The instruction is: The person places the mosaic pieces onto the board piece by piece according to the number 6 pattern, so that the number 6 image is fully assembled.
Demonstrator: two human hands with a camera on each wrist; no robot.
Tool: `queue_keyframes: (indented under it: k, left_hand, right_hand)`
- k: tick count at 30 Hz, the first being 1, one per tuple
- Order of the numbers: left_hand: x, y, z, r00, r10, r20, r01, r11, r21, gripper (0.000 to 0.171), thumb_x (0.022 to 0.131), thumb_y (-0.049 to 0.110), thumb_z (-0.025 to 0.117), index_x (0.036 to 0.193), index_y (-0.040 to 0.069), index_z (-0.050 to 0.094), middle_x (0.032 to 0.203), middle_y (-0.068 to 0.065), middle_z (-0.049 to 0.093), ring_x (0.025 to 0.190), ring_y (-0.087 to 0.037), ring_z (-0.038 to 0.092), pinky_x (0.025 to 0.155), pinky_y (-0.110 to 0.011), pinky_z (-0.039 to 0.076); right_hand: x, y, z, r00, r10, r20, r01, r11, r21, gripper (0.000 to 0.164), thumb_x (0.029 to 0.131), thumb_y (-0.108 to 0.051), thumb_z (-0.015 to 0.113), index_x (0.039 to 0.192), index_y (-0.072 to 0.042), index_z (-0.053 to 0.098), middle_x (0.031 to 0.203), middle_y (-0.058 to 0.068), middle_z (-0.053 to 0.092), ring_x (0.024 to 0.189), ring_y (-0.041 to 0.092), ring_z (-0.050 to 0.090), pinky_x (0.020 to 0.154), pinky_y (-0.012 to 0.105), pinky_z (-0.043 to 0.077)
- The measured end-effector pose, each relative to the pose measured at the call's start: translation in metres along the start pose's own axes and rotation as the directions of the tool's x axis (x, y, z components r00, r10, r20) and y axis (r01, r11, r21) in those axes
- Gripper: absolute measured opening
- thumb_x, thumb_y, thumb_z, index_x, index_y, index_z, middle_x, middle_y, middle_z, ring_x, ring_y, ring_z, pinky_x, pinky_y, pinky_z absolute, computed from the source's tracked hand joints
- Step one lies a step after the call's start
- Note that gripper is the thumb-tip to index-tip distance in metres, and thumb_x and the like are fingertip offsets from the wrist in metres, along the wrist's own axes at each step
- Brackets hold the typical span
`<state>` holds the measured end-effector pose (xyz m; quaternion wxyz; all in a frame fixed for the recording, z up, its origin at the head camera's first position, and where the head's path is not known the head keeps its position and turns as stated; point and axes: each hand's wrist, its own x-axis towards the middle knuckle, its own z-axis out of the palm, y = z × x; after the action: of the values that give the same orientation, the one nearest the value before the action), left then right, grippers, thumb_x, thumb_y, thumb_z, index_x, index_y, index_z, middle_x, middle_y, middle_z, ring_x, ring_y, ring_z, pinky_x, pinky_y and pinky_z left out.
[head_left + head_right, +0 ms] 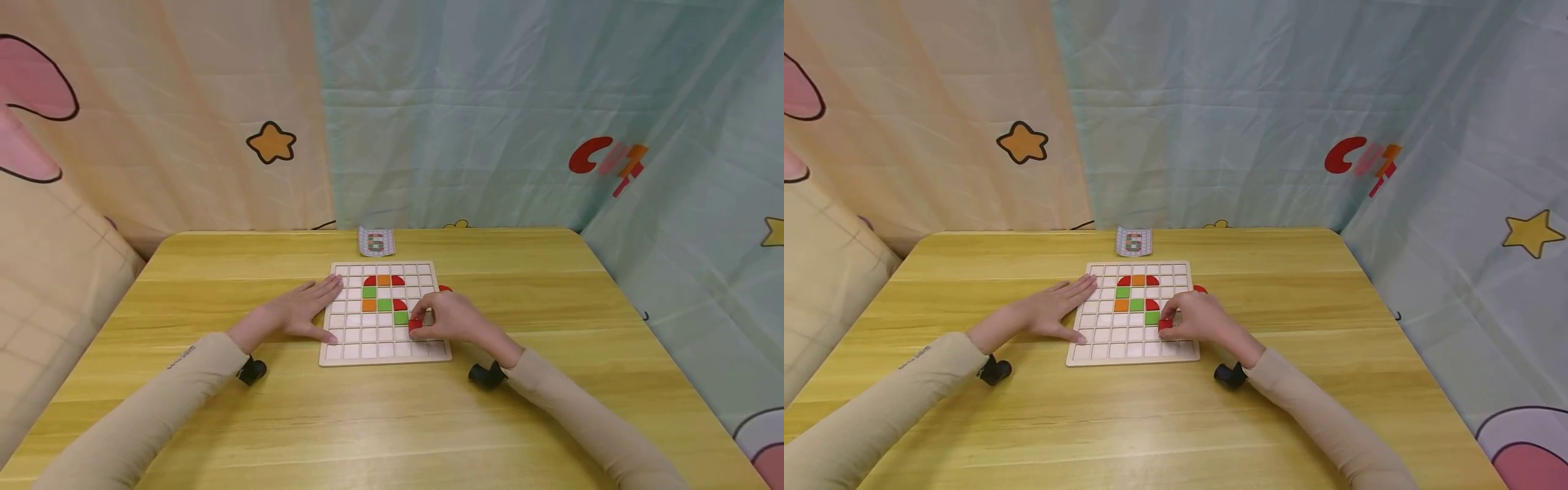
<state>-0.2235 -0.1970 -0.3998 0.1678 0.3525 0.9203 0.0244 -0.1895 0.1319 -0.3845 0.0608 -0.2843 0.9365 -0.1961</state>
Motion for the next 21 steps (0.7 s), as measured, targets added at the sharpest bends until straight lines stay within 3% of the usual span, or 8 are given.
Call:
queue_keyframes:
  k: [21]
  left_hand:
    - [0.000,0.003,-0.001,1.000,-0.001,-0.003,0.001,1.000,0.002,0.114,0.080,0.077,0.051,0.155,0.005,0.003,0.163,-0.012,-0.003,0.151,-0.028,0.000,0.122,-0.051,0.011]
  right_hand:
    - [0.012,-0.018,0.011,0.998,-0.016,0.053,0.018,1.000,-0.020,0.020,0.077,-0.035,0.080,0.089,-0.020,0.075,0.081,-0.012,0.066,0.066,0.007,0.049,0.053,0.019,0.040]
